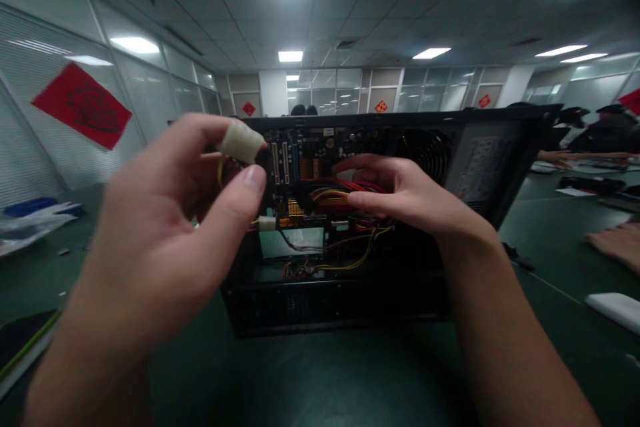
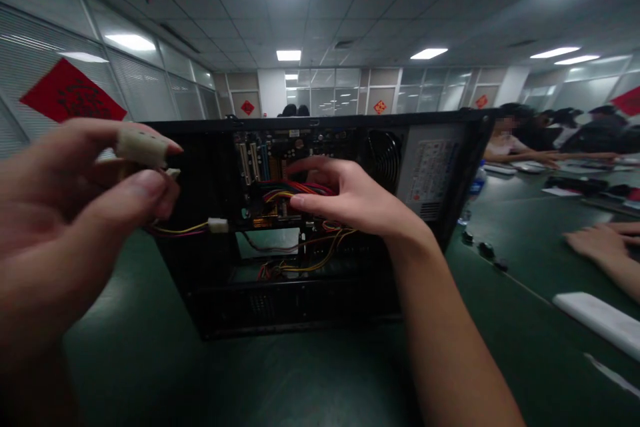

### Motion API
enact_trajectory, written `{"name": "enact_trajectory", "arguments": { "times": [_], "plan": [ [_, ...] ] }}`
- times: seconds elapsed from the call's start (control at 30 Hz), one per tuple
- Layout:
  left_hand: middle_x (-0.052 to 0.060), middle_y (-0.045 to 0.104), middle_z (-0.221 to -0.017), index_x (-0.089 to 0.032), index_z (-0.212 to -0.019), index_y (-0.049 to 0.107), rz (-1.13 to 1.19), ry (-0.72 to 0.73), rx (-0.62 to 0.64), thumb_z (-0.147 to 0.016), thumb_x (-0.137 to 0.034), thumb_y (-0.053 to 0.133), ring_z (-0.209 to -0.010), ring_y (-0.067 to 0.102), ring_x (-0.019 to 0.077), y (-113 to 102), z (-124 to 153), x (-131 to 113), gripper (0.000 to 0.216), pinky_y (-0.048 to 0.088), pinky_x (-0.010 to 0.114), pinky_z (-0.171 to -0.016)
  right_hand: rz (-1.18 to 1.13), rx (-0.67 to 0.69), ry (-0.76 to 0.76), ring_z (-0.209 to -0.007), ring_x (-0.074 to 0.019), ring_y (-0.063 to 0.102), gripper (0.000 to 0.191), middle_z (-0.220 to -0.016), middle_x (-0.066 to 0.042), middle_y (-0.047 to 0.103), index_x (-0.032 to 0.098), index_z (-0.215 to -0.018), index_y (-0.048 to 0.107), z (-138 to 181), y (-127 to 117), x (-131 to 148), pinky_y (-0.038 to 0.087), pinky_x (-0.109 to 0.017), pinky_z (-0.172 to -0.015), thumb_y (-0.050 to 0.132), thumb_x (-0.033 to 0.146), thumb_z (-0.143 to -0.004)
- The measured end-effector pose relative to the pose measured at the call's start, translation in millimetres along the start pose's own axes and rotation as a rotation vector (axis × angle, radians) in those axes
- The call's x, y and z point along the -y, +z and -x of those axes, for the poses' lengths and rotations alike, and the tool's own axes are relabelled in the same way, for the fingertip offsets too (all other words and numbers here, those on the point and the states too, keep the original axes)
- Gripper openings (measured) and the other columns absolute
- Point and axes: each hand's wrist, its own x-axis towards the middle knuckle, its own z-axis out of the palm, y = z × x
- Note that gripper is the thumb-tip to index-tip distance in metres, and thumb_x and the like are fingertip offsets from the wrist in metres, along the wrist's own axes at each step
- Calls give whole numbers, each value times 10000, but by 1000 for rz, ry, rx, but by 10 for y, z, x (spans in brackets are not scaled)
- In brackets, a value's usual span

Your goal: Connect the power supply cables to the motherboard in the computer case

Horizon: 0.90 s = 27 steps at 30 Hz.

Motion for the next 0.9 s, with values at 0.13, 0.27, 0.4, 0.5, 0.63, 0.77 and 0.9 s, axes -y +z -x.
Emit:
{"name": "enact_trajectory", "arguments": {
  "times": [0.13, 0.27, 0.4, 0.5, 0.63, 0.77, 0.9],
  "plan": [
    [20, 706, -785, -205, -1057, 671, -248, -59, 303, -891, -373, 613, -605, 631, 164, 228, -29, 191, 243, 454, 240, -511, -107, -139, 67, -704, -140, 651, 449, -912, -70, 724, 143, -1102, 711, 86, -73, 69, 508, -223, -575, 752, 467, -794],
    [142, 726, -1098, -135, -1349, 528, -362, -189, 359, -903, -373, 566, -945, 710, 294, 501, -32, 546, 507, 549, 375, -800, -128, -183, 49, -507, -72, 512, 444, -719, -33, 668, 111, -1002, 735, 112, -82, 126, 388, -189, -442, 738, 504, -797],
    [159, 553, -1426, -150, -1467, 383, -14, -115, 364, -844, -288, 653, -1281, 558, 302, 691, -39, 648, 693, 447, 445, -1082, -130, -238, 0, -455, -46, 442, 452, -679, -15, 638, 104, -989, 730, 86, -33, 134, 334, -175, -404, 725, 516, -803],
    [135, 640, -1315, -162, -1434, 411, 392, -197, 455, -854, -315, 671, -1167, 643, 278, 682, -46, 513, 653, 520, 421, -1017, -102, -243, -7, -492, -62, 491, 452, -741, -31, 672, 119, -1016, 722, 55, 21, 117, 342, -170, -406, 717, 520, -808],
    [91, 731, -1069, -167, -1446, 377, 449, -256, 341, -841, -309, 707, -974, 719, 257, 563, -46, 364, 703, 590, 394, -887, -63, -132, 31, -631, -117, 602, 439, -835, -60, 709, 124, -1006, 717, 29, 120, 137, 428, -185, -483, 707, 518, -814],
    [55, 725, -1010, -199, -1409, 459, 168, -119, 319, -835, -298, 717, -935, 719, 232, 463, -39, 391, 637, 592, 332, -829, -69, -19, 69, -601, -103, 573, 409, -747, -34, 670, 119, -921, 697, -6, 261, 165, 425, -186, -497, 653, 520, -851],
    [1, 710, -889, -218, -1348, 534, -167, 57, 389, -842, -251, 713, -782, 697, 160, 425, -34, 420, 537, 536, 230, -685, -56, -2, 51, -566, -83, 513, 423, -678, -6, 610, 113, -826, 649, -60, 364, 157, 401, -186, -493, 654, 536, -836]
  ]
}}
